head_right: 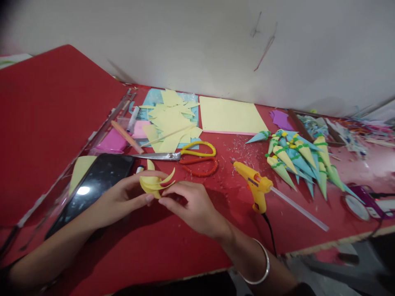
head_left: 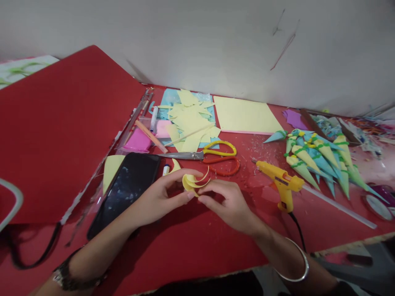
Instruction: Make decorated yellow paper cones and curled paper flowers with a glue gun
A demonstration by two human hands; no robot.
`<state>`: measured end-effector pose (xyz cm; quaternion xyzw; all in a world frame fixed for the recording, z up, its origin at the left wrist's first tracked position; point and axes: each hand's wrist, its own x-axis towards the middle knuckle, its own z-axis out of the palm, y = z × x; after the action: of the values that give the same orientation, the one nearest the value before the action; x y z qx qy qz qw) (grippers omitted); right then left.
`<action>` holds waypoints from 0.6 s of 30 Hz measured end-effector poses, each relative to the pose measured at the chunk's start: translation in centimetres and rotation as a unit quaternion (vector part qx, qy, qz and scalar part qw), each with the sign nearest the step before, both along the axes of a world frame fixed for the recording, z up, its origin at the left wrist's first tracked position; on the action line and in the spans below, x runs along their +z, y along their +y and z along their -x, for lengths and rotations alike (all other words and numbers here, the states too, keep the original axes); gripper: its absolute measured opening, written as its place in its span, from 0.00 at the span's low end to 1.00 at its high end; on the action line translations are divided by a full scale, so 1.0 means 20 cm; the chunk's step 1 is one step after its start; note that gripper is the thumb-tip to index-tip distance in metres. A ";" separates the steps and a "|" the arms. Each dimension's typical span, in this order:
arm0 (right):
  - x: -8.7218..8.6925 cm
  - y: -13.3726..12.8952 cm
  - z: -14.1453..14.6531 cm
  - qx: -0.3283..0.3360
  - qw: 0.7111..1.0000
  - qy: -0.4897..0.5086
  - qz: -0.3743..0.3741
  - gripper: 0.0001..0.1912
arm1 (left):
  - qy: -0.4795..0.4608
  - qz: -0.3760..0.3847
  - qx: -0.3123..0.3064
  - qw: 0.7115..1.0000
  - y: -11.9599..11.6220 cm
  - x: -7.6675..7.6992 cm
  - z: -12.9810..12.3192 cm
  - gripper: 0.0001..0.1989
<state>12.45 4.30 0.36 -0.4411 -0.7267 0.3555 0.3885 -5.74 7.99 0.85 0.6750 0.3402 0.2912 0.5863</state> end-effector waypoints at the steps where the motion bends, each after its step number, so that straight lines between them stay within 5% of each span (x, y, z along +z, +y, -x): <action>1: 0.00 0.00 0.00 0.001 1.000 0.011 0.021 0.05 | 0.003 -0.005 -0.006 1.000 0.00 0.00 0.00 0.15; 18: 0.01 0.00 0.00 0.025 0.993 0.040 0.108 0.04 | -0.009 -0.002 -0.053 0.999 0.00 0.01 0.00 0.15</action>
<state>12.49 4.36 0.52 -0.4476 -0.6785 0.4589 0.3587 -5.72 7.91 1.03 0.6909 0.2974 0.2665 0.6027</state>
